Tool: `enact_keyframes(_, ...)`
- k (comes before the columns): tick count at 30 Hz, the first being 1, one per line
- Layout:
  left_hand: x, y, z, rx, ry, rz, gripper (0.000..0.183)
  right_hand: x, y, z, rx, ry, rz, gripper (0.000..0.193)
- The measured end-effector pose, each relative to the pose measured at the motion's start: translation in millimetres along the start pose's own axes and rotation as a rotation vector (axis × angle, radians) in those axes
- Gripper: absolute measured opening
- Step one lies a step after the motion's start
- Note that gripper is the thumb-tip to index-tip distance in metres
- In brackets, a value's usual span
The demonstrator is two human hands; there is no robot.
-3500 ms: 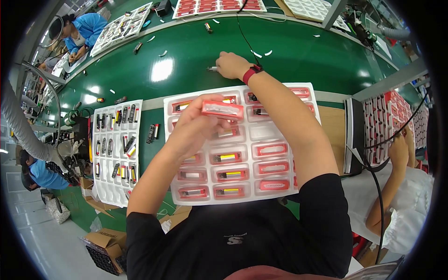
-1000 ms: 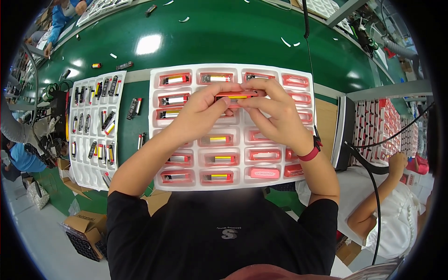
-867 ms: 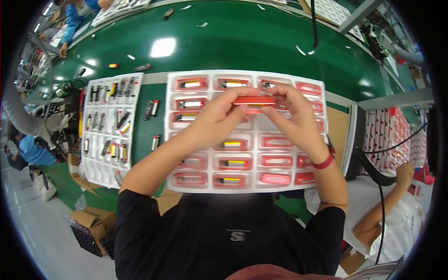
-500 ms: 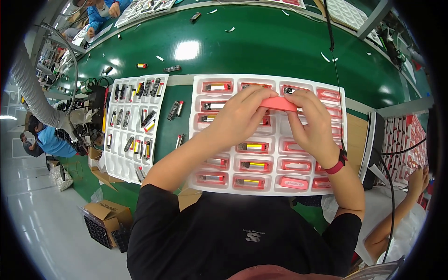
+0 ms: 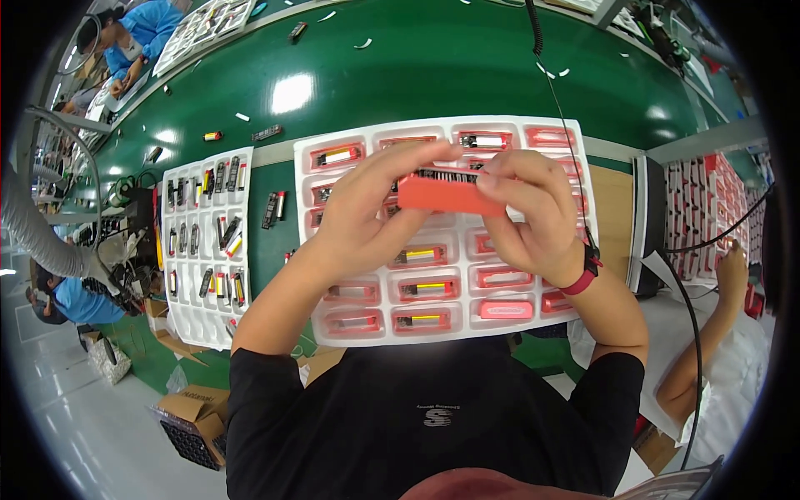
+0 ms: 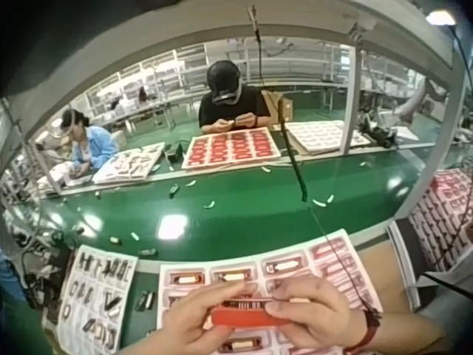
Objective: The person assembles electronic components by hand, placing them into individual compartments of a plastic tray.
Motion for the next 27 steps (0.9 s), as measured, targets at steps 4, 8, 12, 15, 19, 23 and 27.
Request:
enact_keyframes(4,4,0,0,0.005,-0.045,0.142,0.050,-1,-3,-2,-0.090,0.080,-0.061,0.046)
enact_keyframes(8,8,3,0,0.173,-0.018,0.084,0.042,-3,-11,0,-0.044,0.070,-0.076,0.043)
enact_keyframes(12,10,5,6,0.111,-0.014,0.077,0.052,-8,-15,2,-0.036,0.067,-0.077,0.041)
enact_keyframes(15,12,0,9,0.034,0.025,0.147,0.059,-11,-14,2,-0.127,0.010,-0.030,0.038)
enact_keyframes(19,10,-13,12,0.100,0.092,0.164,0.060,-12,-16,5,-0.228,0.005,-0.005,0.038)
enact_keyframes(23,5,-6,9,0.260,0.042,-0.150,0.056,-7,-13,8,-0.252,0.039,0.061,0.044)
enact_keyframes(27,12,-6,3,0.005,0.045,-0.138,0.049,-16,-21,-2,0.019,0.020,0.151,0.040)
Point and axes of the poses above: each hand's wrist, its own z-axis away from the middle knuckle, its own x-axis out of the palm, y = z × x, the point moved 3 cm from there along -z, towards the middle knuckle, and after that the axes turned 11 degrees about -x, right-handed, at the moved point
